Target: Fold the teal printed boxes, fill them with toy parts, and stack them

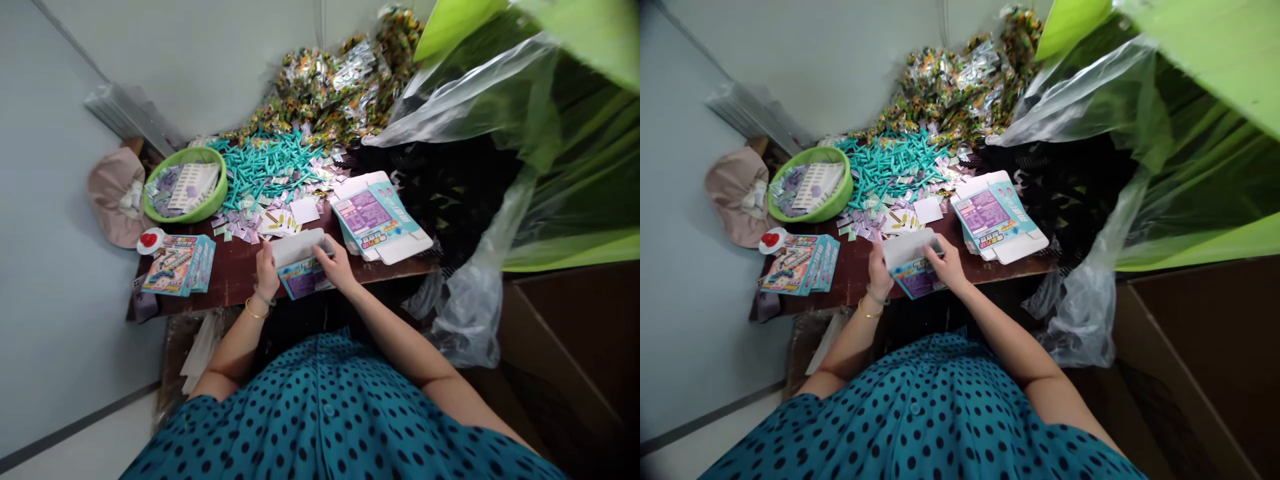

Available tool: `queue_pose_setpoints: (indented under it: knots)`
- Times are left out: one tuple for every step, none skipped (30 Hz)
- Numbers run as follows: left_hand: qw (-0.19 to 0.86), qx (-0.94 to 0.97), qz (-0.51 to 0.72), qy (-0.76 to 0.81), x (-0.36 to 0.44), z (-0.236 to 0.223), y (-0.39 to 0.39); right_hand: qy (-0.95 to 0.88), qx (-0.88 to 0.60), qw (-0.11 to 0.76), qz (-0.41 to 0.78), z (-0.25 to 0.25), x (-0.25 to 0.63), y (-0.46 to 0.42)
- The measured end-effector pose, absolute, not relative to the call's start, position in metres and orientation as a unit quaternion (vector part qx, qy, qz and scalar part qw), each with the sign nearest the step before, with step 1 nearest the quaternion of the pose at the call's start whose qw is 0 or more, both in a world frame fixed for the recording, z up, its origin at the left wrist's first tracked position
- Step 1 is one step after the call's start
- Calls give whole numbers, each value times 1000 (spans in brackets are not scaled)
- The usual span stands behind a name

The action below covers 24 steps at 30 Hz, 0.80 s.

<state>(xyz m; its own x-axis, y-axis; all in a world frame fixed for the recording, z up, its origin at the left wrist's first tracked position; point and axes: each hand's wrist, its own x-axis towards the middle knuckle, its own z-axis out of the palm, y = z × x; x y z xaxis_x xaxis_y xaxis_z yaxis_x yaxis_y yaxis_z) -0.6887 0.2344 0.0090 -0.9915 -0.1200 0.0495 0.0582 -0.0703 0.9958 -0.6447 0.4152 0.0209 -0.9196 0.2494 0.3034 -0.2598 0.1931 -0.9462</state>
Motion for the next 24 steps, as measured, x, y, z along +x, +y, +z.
queue_pose_setpoints:
  knots:
    - [70,11,-727,-683,-686,7,241,-733,-22,206,648,19,-643,415]
    - [78,-4,-722,-687,-680,7,246,-725,-41,224,650,19,-641,414]
    - [83,-21,-720,-688,-673,9,251,-722,-49,249,644,21,-638,414]
    - [84,-39,-724,-684,-666,12,254,-721,-46,269,637,23,-635,414]
    - [85,-57,-727,-679,-660,15,256,-721,-34,284,631,25,-632,414]
    - [85,-74,-728,-676,-657,19,257,-720,-20,291,630,26,-632,415]
    - [86,-89,-726,-676,-656,21,257,-717,-10,290,634,25,-633,417]
    - [82,-100,-725,-677,-659,23,257,-715,-6,279,641,23,-637,419]
    - [70,-105,-725,-677,-664,23,256,-714,-8,260,650,19,-642,421]
    - [49,-105,-728,-675,-671,22,254,-716,-15,237,657,16,-647,423]
    - [24,-104,-733,-672,-678,21,252,-720,-20,212,661,12,-652,426]
    - [5,-104,-736,-669,-685,20,249,-724,-17,185,665,10,-657,428]
    - [-5,-106,-736,-668,-691,21,247,-724,-6,159,671,10,-660,430]
    - [-4,-113,-731,-672,-695,22,244,-719,9,136,682,11,-662,432]
    - [5,-122,-725,-678,-698,25,241,-708,22,113,697,14,-663,434]
    - [16,-131,-717,-685,-700,30,238,-694,31,90,714,18,-663,436]
    - [23,-139,-709,-691,-702,34,235,-679,35,66,731,23,-663,438]
    - [24,-143,-704,-695,-704,38,233,-663,35,41,746,27,-663,440]
    - [21,-144,-701,-698,-706,42,230,-649,34,14,760,29,-664,443]
    - [15,-140,-700,-700,-709,43,228,-636,32,-15,771,31,-666,445]
    - [8,-132,-700,-702,-713,44,226,-625,28,-40,779,32,-670,447]
    - [1,-122,-701,-703,-717,42,223,-619,22,-58,783,31,-675,449]
    - [-3,-111,-703,-703,-721,40,221,-619,16,-68,782,30,-680,450]
    - [-5,-100,-705,-702,-725,37,219,-627,16,-71,775,29,-687,450]
